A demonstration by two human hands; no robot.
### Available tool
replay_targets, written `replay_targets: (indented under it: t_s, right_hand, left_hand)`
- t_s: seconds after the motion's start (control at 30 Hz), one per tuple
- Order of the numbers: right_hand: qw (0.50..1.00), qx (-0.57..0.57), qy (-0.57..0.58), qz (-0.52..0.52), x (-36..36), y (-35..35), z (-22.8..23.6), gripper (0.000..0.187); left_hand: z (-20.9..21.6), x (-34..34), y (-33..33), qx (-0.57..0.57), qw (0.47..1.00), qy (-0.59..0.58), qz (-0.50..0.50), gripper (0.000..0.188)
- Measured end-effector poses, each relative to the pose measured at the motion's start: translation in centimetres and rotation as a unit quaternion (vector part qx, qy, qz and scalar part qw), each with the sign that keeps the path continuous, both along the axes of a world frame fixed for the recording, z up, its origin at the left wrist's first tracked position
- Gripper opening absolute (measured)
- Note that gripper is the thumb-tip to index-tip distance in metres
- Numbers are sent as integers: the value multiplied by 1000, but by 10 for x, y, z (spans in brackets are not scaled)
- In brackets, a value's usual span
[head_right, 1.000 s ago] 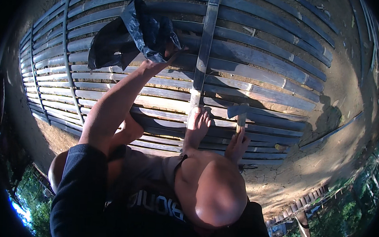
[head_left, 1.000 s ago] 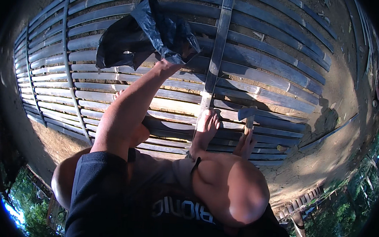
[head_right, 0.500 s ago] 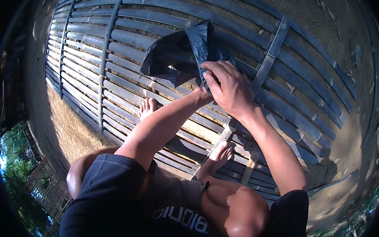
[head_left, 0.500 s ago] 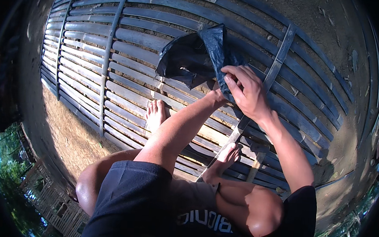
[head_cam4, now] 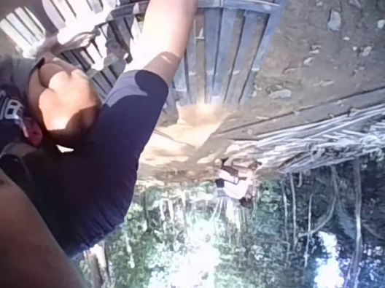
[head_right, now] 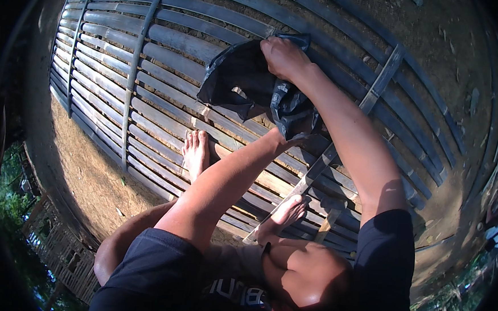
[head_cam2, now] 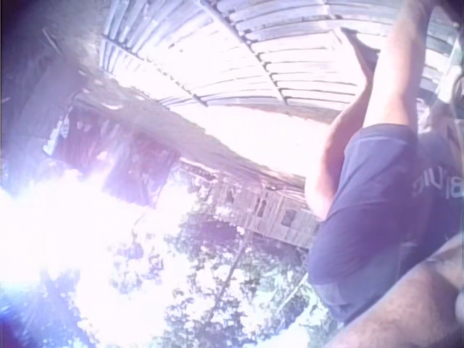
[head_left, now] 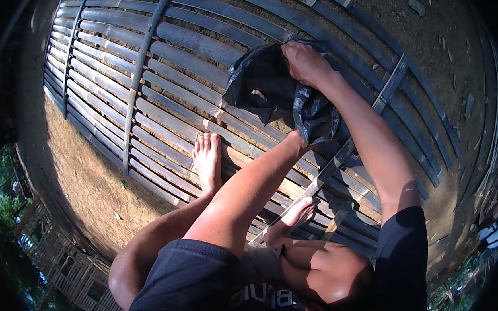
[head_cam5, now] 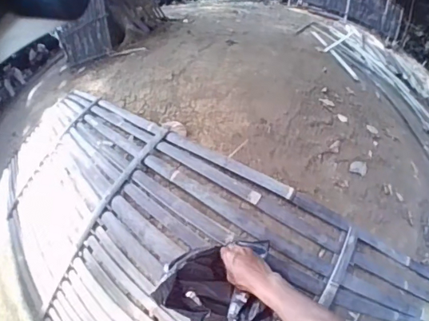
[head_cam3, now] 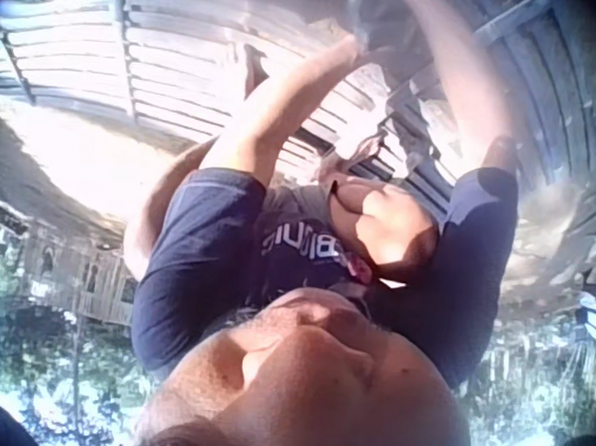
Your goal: The person hammers small metal pins into bamboo slats to secure them to a cross-beam, then removes items from a plastic bag to continue the assembly.
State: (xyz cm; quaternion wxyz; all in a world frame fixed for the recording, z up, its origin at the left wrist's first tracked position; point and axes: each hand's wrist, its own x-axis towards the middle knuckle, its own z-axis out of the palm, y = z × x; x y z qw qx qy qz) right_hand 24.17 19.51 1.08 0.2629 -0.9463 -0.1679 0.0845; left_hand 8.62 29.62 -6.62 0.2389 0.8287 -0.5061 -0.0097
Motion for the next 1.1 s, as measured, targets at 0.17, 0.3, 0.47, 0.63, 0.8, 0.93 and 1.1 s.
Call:
replay_targets:
  t_s: [0.17,0.3,0.47,0.63,0.8,0.93,1.1]
  right_hand:
    - [998,6,64,-21,8,-13,-1,11]
    - [992,63,92,-58,8,-16,9,15]
    - [950,193,207,-130,5,-11,21,22]
    - [932,209,250,-158,1,-16,17,17]
    - [934,184,273,-137,11,-7,41,16]
    - [947,230,171,-143,-5,-38,68,16]
    - [914,324,14,-242,-87,-149,97,17]
  left_hand:
    - [-14,5,-12,-114,987,89,71,44]
    - [-6,8,-7,-100,984,141,44,41]
    - [-3,13,2,-87,984,155,33,38]
    - [-8,14,-10,-82,984,158,17,34]
    - [-15,25,-6,-63,988,144,9,31]
    - [-20,30,-7,-55,988,145,-9,29]
    - [-30,32,-13,-58,982,172,-43,26]
